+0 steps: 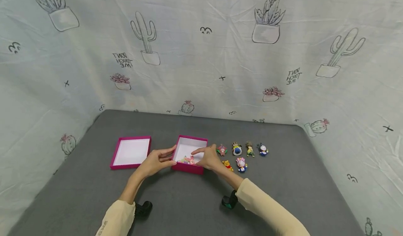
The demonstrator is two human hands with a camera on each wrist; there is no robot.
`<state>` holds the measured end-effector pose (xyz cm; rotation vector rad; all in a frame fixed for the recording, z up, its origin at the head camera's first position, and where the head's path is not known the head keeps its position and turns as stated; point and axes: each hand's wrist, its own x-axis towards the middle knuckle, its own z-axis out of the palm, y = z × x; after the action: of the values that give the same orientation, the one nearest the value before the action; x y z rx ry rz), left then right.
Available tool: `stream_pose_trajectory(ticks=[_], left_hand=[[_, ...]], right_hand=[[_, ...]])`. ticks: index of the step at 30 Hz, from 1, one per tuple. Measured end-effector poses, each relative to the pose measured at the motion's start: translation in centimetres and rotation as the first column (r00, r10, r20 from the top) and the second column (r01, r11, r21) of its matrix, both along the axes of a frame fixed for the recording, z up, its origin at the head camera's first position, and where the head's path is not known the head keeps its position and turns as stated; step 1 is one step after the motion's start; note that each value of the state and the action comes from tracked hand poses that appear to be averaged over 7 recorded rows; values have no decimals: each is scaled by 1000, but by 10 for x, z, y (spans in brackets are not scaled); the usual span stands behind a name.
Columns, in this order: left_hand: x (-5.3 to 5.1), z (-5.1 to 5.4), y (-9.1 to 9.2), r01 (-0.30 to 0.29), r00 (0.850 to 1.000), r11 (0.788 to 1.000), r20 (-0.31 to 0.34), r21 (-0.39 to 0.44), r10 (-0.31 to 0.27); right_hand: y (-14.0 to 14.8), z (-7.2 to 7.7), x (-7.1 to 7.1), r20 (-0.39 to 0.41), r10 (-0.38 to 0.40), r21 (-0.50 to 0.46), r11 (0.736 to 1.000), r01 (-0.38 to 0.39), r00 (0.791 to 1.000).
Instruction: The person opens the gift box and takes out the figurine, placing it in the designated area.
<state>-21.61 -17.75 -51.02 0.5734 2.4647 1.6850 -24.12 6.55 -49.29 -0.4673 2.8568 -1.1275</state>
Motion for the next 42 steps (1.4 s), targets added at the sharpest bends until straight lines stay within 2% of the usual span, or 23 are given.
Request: stream_pose_trajectory(ticks=[6, 20, 33, 42], left_hand=[[-2, 3, -2, 6, 1000, 1000, -29, -19, -6], [1, -3, 0, 15, 999, 1000, -37, -7, -15], [1, 0, 1, -1, 1000, 1000, -14, -3, 0], [0, -2, 0, 16, 1000, 1000, -22, 4, -16]], right_hand=[[-6, 1, 0, 35, -78, 24, 997, 77, 996], [-9, -5, 3, 21, -119, 37, 992, 118, 993], [-8, 2, 4, 13, -74, 74, 995, 73, 997], [-8, -2, 3, -36, -72, 91, 993, 75, 997]])
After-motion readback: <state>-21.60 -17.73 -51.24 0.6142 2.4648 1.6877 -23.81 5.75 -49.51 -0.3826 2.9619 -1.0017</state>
